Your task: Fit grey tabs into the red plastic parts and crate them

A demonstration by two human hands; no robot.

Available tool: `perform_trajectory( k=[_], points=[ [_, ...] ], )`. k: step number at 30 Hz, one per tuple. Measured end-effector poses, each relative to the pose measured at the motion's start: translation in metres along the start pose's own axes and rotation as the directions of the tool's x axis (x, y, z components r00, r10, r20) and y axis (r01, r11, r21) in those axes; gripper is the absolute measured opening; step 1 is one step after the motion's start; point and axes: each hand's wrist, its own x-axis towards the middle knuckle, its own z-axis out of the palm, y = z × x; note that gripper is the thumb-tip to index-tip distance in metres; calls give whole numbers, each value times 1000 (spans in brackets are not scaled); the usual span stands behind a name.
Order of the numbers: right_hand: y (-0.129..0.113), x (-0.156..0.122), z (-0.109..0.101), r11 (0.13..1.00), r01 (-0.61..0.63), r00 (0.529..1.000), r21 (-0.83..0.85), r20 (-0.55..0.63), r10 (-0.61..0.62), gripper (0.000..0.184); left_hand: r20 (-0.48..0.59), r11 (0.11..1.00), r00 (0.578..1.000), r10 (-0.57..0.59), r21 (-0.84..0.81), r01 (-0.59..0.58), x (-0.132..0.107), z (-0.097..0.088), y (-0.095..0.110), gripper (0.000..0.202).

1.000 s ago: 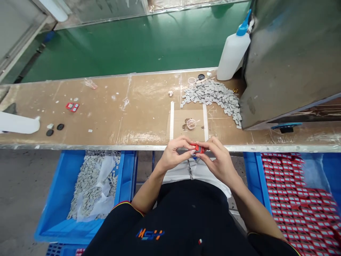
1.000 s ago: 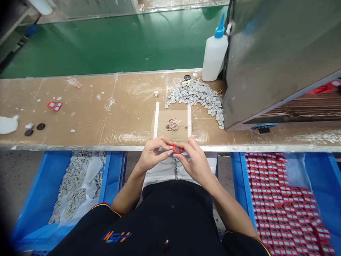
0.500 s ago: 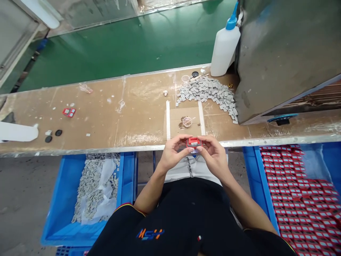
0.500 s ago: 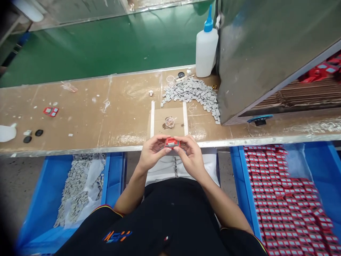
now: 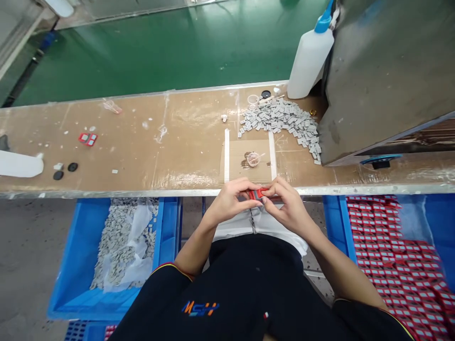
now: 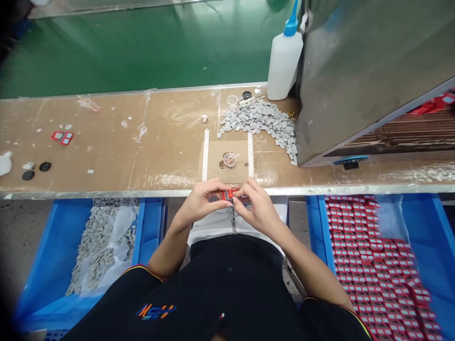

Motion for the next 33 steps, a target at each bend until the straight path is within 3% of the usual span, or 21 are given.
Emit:
perform_trajectory(
  k=[8, 16, 22, 26, 29, 33],
  points=[
    [9, -8, 11, 979, -102, 995, 179, 13, 101, 19, -23, 976, 997, 74, 208, -68, -8, 4, 9, 29],
    [8, -12, 4, 997, 18, 1000, 80, -6, -18, 9, 11, 999, 999, -48, -20, 49, -5, 1, 7, 43],
    [2, -8, -10, 996, 90, 994, -18, 71, -89, 4, 47, 988, 997, -64, -138, 70, -2, -1, -2, 44],
    [1, -6, -17, 987, 139, 985, -75, 116, -130, 6, 73, 991, 997, -39, -125, 48, -2, -2, -1, 43],
    [-1, -15, -20, 974, 189, 981, -125, 67, -182, 16, 101, 997, 994, 45, -64, -39, 2, 5, 6, 41],
    [-5, -48, -30, 983, 114, 990, -144, -63, -124, 19, 214, 989, 967, 140, 7, -145, 19, 35, 16, 36]
  ],
)
